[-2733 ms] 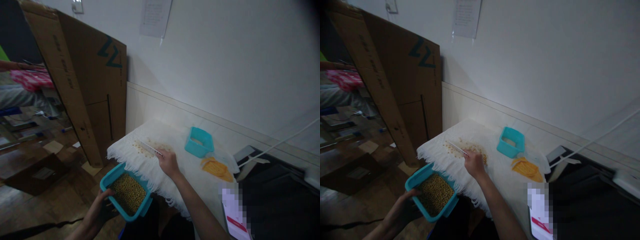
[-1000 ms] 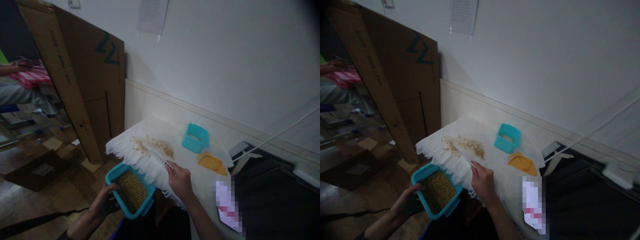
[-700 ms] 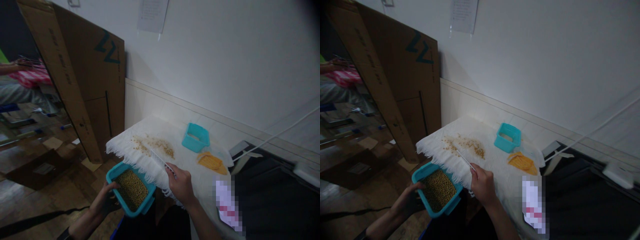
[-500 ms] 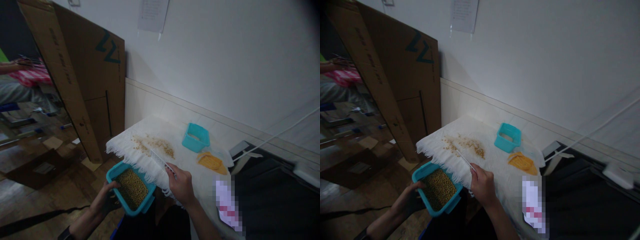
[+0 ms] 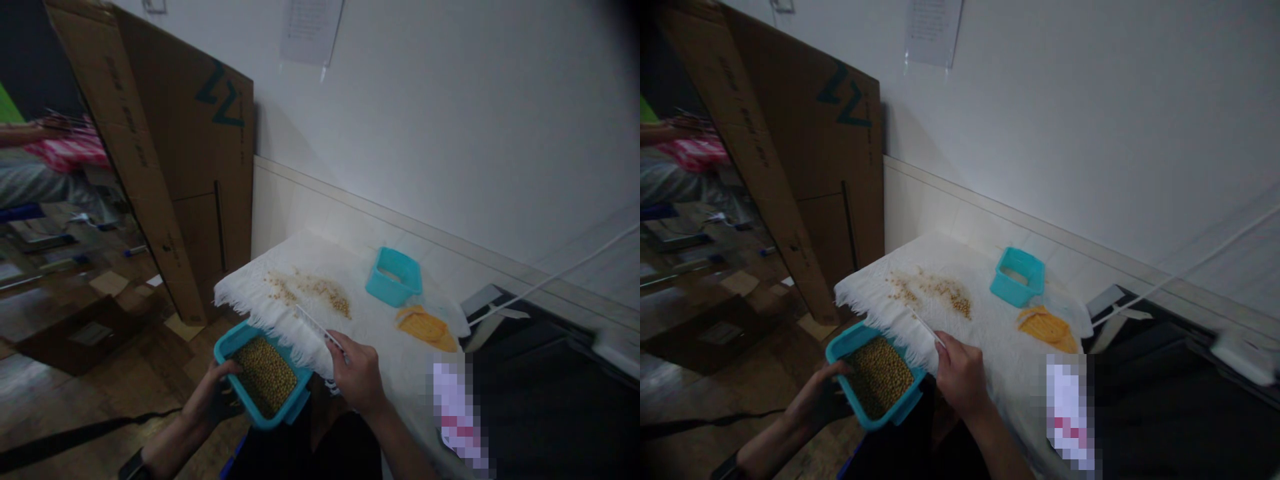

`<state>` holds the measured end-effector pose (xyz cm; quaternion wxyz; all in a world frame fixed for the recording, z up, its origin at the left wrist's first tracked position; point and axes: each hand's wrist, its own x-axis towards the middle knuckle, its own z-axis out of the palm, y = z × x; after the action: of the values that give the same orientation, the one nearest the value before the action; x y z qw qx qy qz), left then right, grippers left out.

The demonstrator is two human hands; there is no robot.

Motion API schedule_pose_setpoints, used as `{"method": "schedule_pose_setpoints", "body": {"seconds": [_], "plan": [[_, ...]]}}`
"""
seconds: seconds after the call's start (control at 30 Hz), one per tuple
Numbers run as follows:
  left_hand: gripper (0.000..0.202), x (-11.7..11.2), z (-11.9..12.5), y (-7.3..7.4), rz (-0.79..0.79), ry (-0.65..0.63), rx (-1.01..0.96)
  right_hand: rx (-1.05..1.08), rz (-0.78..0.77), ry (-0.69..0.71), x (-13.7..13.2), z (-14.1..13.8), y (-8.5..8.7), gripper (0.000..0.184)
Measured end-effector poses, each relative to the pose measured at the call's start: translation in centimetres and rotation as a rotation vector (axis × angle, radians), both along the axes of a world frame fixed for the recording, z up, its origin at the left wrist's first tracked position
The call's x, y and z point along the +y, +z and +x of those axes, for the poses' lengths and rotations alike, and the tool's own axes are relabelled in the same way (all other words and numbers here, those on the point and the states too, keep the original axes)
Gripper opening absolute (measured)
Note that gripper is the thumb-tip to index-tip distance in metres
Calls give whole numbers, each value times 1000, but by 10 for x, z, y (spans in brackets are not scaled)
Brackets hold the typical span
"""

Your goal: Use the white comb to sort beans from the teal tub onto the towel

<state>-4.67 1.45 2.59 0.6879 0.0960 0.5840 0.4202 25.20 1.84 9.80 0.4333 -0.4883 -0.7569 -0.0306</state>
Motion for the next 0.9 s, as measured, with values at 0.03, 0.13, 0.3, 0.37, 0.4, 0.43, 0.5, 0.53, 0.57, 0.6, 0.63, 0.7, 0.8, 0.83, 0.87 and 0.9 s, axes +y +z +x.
{"method": "schedule_pose_setpoints", "body": {"seconds": [0.03, 0.13, 0.3, 0.37, 0.4, 0.43, 0.5, 0.53, 0.57, 0.6, 0.63, 0.7, 0.8, 0.83, 0.87, 0.9], "plan": [[56, 1, 1, 1, -8, 5, 8, 3, 7, 3, 0, -2, 0, 33], [57, 2, 3, 5, -21, 9, 4, 27, 20, 42, 0, -8, 1, 32], [54, 2, 4, 15, -28, 19, -8, 76, -25, 36, 5, -11, 8, 31], [52, 2, 5, 20, -11, 22, -11, 80, -25, -12, 12, -8, 9, 31], [52, 2, 6, 22, -5, 21, -8, 78, -23, -33, 16, -7, 9, 31], [52, 1, 6, 23, -4, 19, -2, 73, -25, -47, 20, -6, 8, 31], [52, 2, 7, 25, -13, 12, 5, 62, -36, -58, 27, -6, 6, 33], [52, 2, 7, 25, -15, 9, 6, 57, -40, -54, 29, -7, 6, 33], [52, 2, 7, 24, -17, 8, 5, 52, -43, -46, 31, -7, 5, 33], [52, 2, 6, 23, -16, 5, 3, 50, -44, -36, 31, -8, 5, 33], [52, 2, 6, 21, -13, 1, 1, 49, -43, -29, 31, -9, 5, 33], [53, 3, 4, 17, -1, -8, -2, 52, -48, -24, 29, -11, 5, 32], [53, 4, 2, 10, 5, -2, -8, 58, -55, -17, 28, -12, 5, 32], [53, 5, 2, 8, 2, 4, -8, 61, -59, -13, 28, -12, 5, 32], [54, 5, 1, 7, -1, 6, -8, 64, -65, -9, 29, -12, 5, 32], [55, 5, 1, 6, -4, 6, -8, 68, -71, -8, 30, -13, 5, 32]]}}
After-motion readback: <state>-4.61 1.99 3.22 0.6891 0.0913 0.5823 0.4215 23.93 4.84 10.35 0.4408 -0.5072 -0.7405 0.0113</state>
